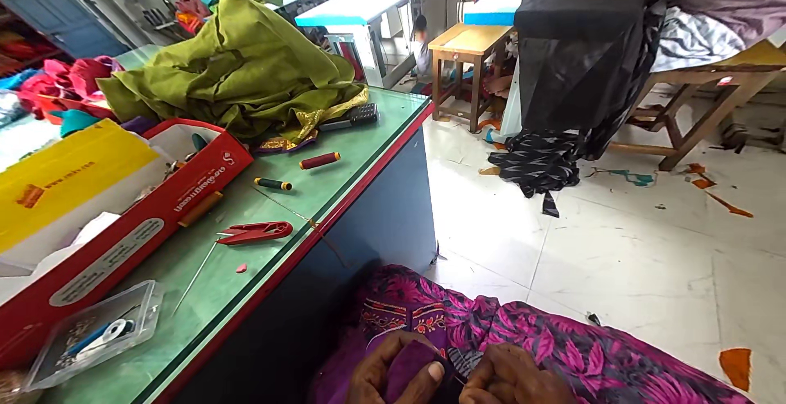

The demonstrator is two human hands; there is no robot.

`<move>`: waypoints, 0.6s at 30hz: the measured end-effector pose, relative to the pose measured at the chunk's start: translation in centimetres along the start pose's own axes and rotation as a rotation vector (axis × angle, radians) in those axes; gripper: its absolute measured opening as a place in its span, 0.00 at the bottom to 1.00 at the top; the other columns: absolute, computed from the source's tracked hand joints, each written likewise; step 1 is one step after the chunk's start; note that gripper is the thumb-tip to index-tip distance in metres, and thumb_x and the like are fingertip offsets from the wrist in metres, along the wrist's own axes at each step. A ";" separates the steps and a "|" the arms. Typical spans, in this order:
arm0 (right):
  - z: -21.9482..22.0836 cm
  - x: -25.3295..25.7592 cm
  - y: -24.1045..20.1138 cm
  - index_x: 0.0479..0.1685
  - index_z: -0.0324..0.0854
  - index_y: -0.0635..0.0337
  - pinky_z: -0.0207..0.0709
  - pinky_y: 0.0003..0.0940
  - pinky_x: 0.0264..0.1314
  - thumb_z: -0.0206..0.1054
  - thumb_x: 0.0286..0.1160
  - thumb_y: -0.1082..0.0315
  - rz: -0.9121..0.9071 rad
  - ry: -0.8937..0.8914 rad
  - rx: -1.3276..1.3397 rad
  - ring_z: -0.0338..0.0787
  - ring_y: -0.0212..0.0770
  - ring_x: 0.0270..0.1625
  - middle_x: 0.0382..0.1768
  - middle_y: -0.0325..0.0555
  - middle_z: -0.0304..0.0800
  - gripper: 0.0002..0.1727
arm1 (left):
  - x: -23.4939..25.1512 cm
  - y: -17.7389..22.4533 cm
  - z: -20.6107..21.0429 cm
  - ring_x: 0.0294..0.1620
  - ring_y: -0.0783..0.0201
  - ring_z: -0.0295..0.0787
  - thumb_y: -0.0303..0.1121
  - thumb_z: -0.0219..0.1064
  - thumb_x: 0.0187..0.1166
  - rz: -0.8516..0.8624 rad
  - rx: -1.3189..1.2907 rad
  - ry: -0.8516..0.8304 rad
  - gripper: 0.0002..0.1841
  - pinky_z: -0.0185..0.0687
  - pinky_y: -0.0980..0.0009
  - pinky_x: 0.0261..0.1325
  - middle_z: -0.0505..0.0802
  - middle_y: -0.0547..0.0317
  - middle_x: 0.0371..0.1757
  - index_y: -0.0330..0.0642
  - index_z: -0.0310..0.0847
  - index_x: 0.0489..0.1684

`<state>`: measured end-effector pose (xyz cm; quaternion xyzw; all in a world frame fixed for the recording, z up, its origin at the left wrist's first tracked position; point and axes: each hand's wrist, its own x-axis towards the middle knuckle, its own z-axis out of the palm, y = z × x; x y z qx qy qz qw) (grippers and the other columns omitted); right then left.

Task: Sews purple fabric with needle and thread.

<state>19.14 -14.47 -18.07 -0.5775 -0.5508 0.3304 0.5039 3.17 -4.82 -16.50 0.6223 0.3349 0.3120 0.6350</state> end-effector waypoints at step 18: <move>0.1 0.1 1.1 0.39 0.83 0.69 0.74 0.35 0.58 0.67 0.81 0.65 -0.033 0.042 0.058 0.89 0.30 0.34 0.28 0.45 0.93 0.12 | -0.3 -0.5 -0.1 0.40 0.84 0.90 0.21 0.62 0.79 -0.132 0.000 -0.077 0.08 0.87 0.79 0.50 0.94 0.79 0.36 0.41 0.86 0.44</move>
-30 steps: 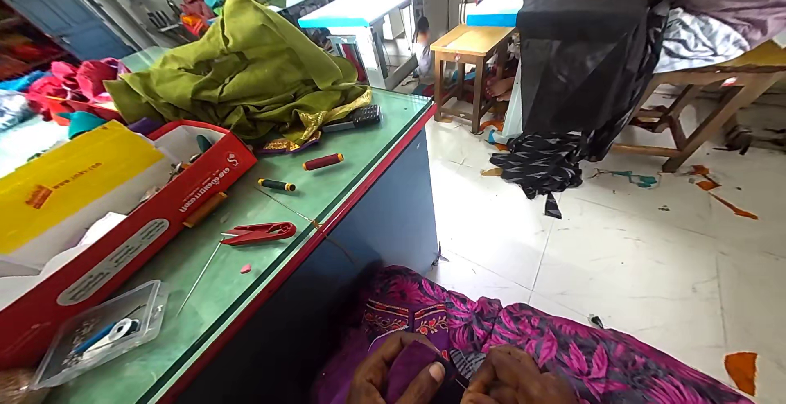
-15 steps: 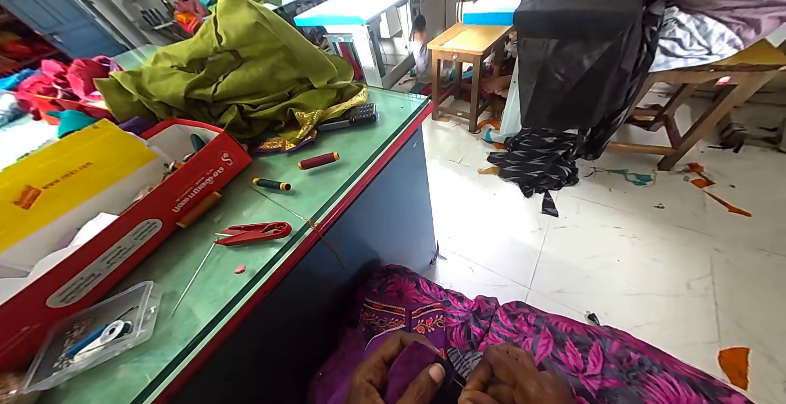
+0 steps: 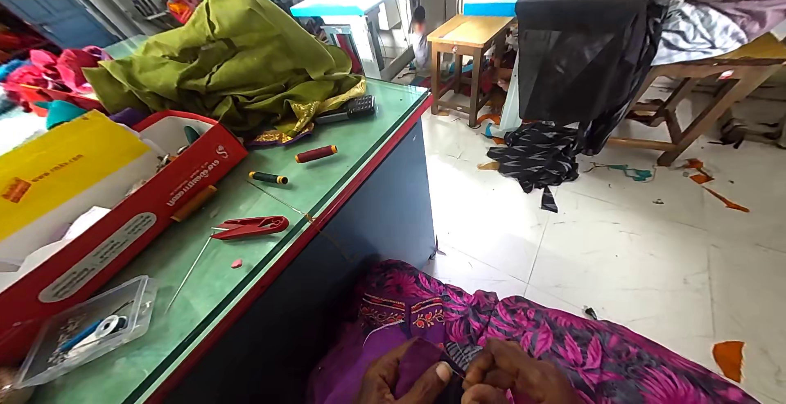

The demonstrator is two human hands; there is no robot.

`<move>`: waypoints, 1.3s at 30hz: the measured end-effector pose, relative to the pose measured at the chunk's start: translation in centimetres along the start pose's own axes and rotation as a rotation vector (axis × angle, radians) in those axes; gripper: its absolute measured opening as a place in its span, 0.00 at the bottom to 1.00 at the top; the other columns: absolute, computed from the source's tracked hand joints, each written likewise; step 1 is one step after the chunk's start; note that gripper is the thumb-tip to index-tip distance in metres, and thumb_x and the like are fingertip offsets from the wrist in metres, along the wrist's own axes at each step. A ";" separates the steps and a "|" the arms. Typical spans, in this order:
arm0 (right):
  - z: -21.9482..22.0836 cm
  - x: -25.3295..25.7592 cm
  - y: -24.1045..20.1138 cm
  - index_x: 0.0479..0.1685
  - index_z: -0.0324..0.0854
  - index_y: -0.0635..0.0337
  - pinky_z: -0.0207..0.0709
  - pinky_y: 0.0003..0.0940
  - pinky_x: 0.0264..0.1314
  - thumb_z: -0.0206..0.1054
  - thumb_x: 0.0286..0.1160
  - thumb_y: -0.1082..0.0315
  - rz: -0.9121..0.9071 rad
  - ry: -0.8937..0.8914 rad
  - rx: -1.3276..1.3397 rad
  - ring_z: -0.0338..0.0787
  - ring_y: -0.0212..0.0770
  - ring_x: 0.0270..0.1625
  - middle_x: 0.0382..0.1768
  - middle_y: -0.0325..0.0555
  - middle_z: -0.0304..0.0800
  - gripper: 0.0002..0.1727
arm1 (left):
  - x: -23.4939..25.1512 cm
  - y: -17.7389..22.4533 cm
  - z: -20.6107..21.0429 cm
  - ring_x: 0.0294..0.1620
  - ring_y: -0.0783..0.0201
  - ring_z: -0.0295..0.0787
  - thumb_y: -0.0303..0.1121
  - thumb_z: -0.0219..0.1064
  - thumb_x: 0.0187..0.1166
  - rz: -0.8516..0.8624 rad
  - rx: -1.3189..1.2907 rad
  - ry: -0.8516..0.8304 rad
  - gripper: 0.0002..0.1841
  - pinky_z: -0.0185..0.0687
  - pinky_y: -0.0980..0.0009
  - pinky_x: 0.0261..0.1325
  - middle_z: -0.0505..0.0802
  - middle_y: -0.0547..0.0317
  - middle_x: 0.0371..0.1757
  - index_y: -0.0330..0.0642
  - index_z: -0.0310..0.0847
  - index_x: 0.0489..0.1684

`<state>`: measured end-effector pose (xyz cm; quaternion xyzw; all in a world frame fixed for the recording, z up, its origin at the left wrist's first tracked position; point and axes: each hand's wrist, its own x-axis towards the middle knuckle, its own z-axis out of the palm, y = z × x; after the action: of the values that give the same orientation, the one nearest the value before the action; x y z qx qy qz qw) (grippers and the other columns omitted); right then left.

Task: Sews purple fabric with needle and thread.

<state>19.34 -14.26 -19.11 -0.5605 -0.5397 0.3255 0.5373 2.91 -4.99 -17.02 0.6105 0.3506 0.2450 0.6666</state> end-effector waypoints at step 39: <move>0.3 1.1 2.5 0.37 0.83 0.49 0.69 0.16 0.72 0.68 0.82 0.53 -0.462 0.123 0.167 0.78 0.20 0.66 0.53 0.29 0.84 0.12 | 0.8 -1.5 0.7 0.32 0.88 0.86 0.27 0.75 0.71 0.063 0.085 0.042 0.02 0.84 0.84 0.41 0.91 0.81 0.29 0.46 0.89 0.31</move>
<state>19.94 -12.78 -21.37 -0.3948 -0.5911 0.2027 0.6736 3.81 -5.01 -18.59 0.6437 0.3552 0.2633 0.6246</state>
